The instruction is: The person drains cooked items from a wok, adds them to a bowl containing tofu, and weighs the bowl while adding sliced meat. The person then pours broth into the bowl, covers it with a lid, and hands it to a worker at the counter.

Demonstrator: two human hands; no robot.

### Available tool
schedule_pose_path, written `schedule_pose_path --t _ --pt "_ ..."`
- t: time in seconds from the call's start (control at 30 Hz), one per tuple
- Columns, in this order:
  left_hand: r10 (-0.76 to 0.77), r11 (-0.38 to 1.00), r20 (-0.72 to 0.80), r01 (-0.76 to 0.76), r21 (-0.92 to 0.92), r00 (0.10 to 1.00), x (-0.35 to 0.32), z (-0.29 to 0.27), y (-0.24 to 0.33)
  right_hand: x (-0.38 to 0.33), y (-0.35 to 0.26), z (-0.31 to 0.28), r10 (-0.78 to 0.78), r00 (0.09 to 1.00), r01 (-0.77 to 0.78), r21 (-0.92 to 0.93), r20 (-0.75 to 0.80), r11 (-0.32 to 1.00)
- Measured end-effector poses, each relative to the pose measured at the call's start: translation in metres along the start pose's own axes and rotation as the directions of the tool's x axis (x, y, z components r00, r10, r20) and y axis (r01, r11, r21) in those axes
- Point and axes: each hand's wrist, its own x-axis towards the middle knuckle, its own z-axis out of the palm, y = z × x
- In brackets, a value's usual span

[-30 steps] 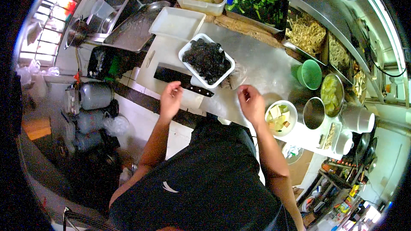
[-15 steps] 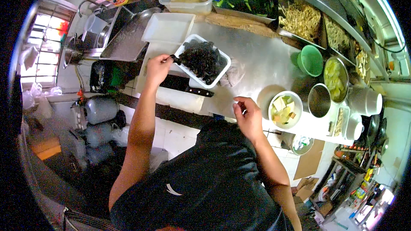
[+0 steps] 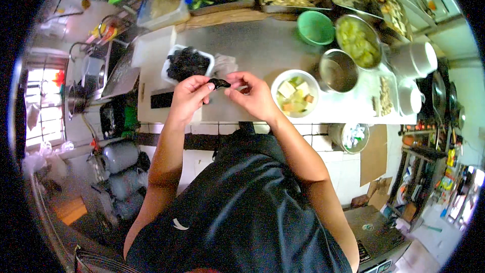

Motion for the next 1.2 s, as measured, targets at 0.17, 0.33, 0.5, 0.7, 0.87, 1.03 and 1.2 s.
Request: schedule_pose_path --t 0.17,0.33,0.5,0.7,0.87,1.03,1.2 --pt "-0.013 0.998 0.174 0.002 0.064 0.985 0.003 0.077 -0.006 -0.035 0.006 -0.067 0.174 0.984 -0.166 0.141 -0.043 0.976" --pt "0.348 0.846 -0.09 -0.271 0.459 0.933 0.014 0.123 -0.023 -0.069 0.015 -0.127 0.254 0.955 -0.225 0.185 -0.152 0.957" --pt "0.18 0.927 0.293 -0.262 0.27 0.939 0.009 0.18 -0.029 -0.084 0.023 -0.163 0.155 0.977 -0.139 0.111 -0.149 0.984" --pt "0.14 0.908 0.24 -0.221 0.355 0.961 0.011 0.206 -0.041 -0.087 0.021 -0.18 0.112 0.993 -0.116 -0.109 -0.043 0.987" --pt "0.238 0.922 0.139 -0.268 0.28 0.961 0.015 0.215 -0.045 -0.078 0.027 -0.177 0.059 0.993 -0.065 -0.059 -0.106 0.996" --pt "0.248 0.959 -0.132 -0.223 0.176 0.96 0.048 0.201 -0.023 -0.067 0.006 -0.184 0.005 0.968 -0.012 -0.024 -0.25 1.0" --pt "0.39 0.713 0.034 -0.325 0.621 0.92 0.04 0.185 -0.034 -0.072 0.037 -0.212 -0.028 0.943 -0.03 -0.171 -0.33 0.985"
